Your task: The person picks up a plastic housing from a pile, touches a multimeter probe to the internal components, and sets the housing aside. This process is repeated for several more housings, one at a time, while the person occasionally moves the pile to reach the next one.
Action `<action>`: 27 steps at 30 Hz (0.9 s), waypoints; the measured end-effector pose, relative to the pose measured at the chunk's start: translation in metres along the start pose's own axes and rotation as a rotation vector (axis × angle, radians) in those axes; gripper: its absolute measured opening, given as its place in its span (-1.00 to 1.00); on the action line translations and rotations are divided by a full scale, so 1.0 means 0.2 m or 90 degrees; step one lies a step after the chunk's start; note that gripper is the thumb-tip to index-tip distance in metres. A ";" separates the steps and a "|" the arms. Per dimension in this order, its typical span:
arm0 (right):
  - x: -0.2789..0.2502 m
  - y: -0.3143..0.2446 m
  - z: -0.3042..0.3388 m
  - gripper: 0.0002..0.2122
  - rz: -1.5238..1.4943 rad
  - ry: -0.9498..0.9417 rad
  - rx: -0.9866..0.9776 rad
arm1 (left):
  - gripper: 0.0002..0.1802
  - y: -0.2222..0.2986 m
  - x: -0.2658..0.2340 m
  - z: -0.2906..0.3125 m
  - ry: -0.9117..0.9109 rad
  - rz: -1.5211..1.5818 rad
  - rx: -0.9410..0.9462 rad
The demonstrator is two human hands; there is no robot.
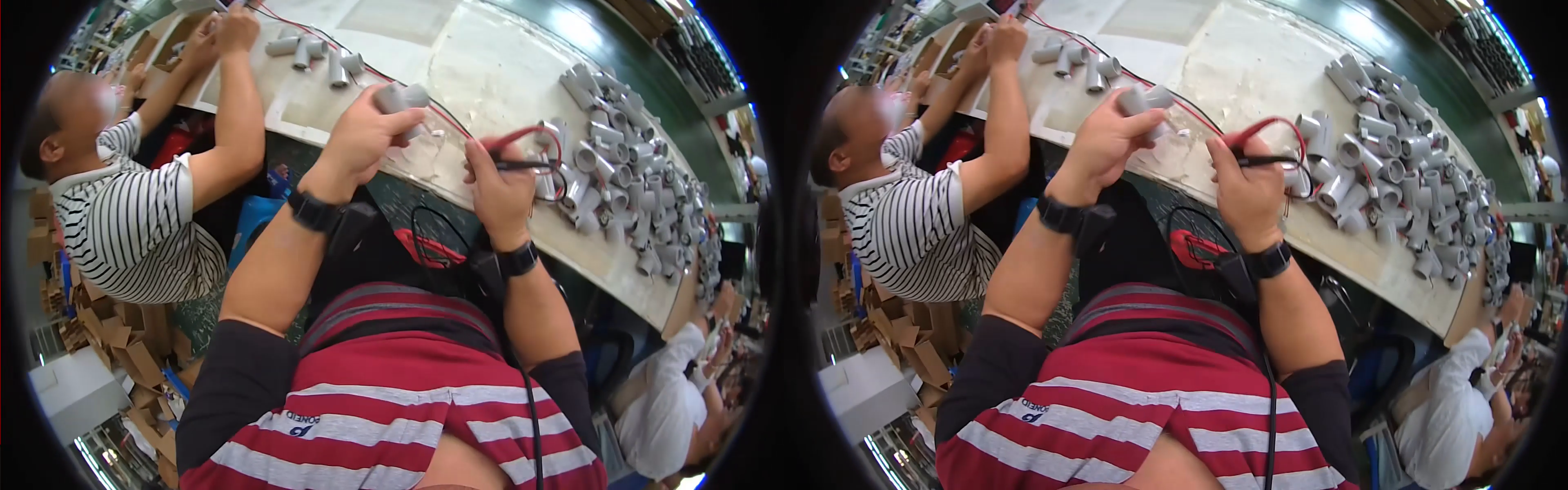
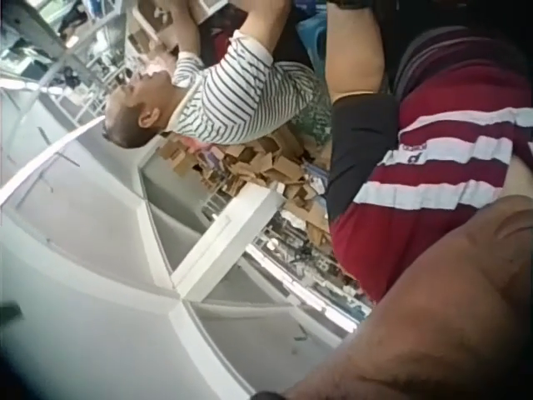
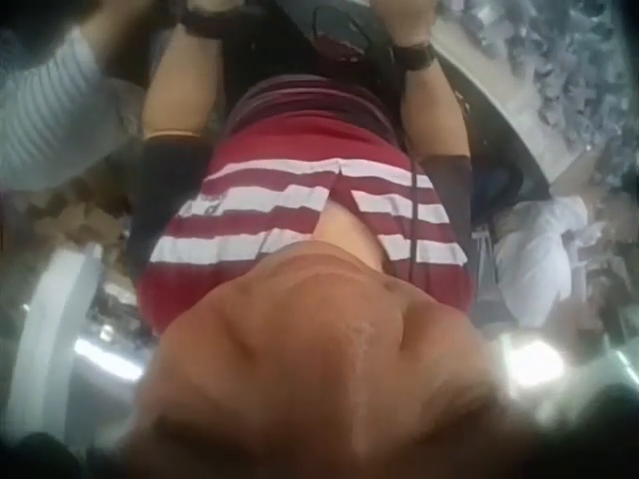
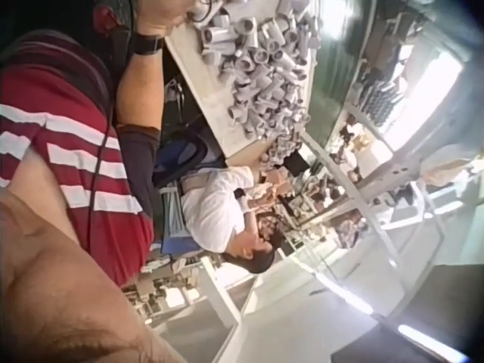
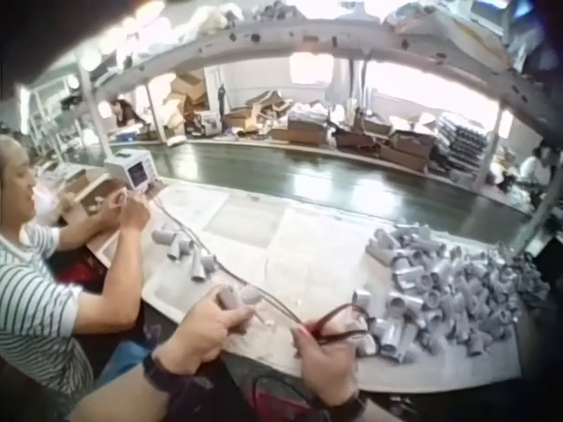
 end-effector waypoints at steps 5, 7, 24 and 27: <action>0.08 -0.04 -0.02 -0.86 -0.170 -0.033 0.124 | -0.52 -0.10 -0.04 0.16 -0.004 0.098 -0.044; 0.12 -0.04 -0.03 -0.85 -0.171 -0.045 0.127 | -0.52 -0.10 -0.02 0.20 -0.009 0.066 -0.018; 0.17 -0.02 -0.01 -0.83 -0.010 -0.016 0.126 | -0.50 -0.14 -0.01 0.26 -0.038 -0.025 0.094; 0.16 -0.03 -0.03 -0.83 -0.009 -0.009 0.150 | -0.50 -0.15 0.00 0.27 -0.036 -0.022 0.105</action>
Point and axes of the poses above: each hand's wrist, its own z-axis away from the middle knuckle, its own x-axis out of the palm, y = z × x, the point moved 3 cm from there along -z, towards the middle knuckle, and after that the axes turned 11 degrees about x, right-handed, at the moved point
